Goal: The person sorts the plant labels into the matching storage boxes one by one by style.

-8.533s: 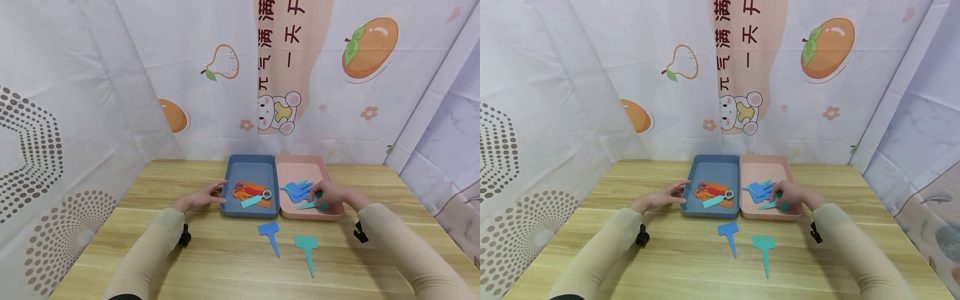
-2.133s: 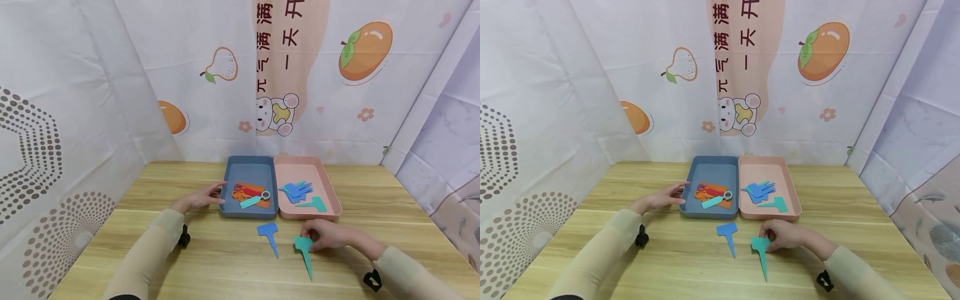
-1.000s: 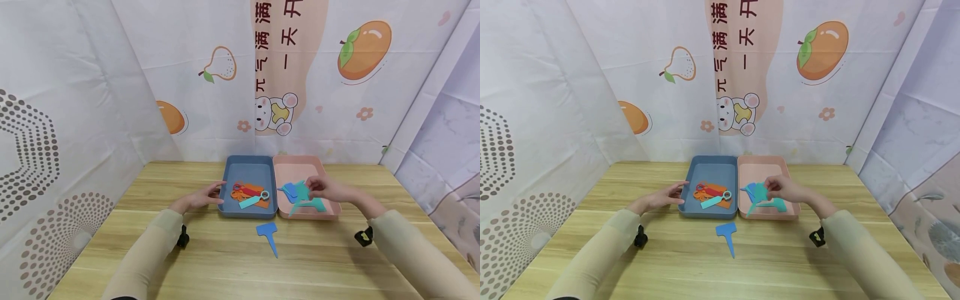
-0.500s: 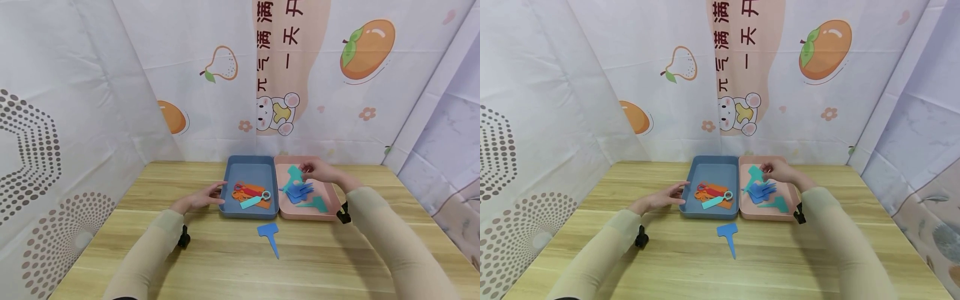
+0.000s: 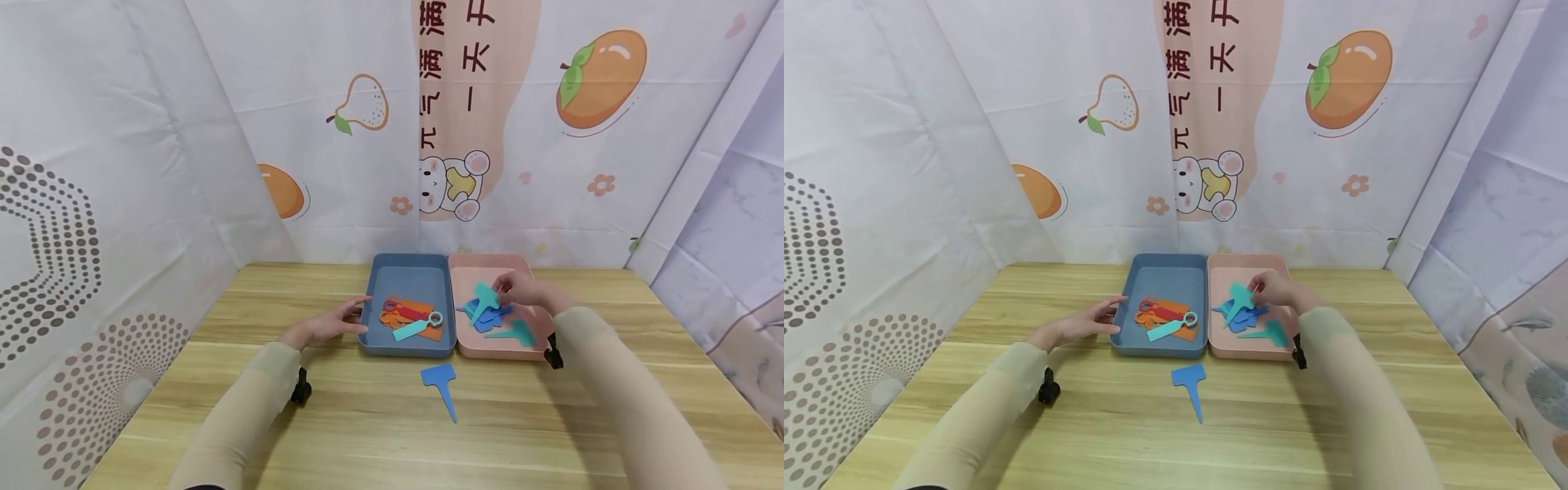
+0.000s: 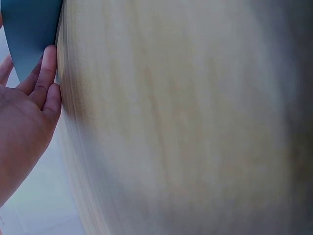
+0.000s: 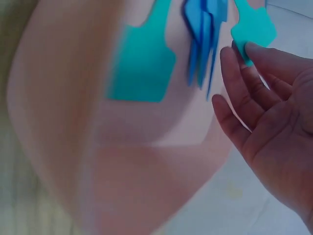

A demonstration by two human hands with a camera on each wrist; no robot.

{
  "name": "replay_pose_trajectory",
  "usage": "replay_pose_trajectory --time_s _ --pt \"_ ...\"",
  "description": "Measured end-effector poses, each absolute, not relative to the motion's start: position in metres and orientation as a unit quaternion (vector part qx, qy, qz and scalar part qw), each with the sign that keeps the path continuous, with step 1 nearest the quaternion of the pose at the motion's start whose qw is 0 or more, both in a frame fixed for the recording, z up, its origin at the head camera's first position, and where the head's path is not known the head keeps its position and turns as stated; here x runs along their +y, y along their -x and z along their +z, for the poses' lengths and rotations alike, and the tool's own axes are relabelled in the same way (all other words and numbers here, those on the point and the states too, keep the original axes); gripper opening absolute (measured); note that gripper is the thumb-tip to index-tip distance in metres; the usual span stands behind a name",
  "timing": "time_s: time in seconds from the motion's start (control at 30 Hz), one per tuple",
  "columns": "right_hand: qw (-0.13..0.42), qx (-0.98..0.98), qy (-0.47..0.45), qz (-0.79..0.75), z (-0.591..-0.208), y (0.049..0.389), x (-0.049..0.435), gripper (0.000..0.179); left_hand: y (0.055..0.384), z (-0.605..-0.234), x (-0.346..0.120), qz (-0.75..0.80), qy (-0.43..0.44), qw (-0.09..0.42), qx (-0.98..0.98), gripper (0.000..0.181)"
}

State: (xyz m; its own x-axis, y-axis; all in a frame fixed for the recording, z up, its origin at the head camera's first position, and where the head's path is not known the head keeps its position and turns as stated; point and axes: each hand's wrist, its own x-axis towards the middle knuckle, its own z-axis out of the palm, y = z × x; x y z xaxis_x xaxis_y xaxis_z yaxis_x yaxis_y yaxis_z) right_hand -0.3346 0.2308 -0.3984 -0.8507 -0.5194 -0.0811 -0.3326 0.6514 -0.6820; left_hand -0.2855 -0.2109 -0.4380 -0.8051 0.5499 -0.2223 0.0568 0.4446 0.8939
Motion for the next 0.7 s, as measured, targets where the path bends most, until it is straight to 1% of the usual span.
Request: replay_pose_trajectory --time_s 0.1,0.23,0.37,0.47,0.7 --pt "0.132 0.906 0.226 -0.332 -0.403 0.335 0.230 0.008 0.285 -0.438 -0.211 0.494 -0.185 0.252 0.812 0.075" --pt "0.110 0.911 0.229 -0.326 -0.406 0.333 0.230 0.010 0.285 -0.439 -0.211 0.493 -0.181 0.252 0.813 0.074" --pt "0.071 0.902 0.264 -0.334 -0.406 0.329 0.231 0.012 0.284 -0.439 -0.210 0.491 -0.181 0.251 0.814 0.075" --pt "0.052 0.890 0.294 -0.344 -0.404 0.327 0.230 0.012 0.284 -0.437 -0.210 0.490 -0.181 0.252 0.815 0.075" --pt "0.060 0.880 0.315 -0.351 -0.388 0.313 0.223 0.015 0.285 -0.439 -0.211 0.491 -0.183 0.252 0.814 0.074"
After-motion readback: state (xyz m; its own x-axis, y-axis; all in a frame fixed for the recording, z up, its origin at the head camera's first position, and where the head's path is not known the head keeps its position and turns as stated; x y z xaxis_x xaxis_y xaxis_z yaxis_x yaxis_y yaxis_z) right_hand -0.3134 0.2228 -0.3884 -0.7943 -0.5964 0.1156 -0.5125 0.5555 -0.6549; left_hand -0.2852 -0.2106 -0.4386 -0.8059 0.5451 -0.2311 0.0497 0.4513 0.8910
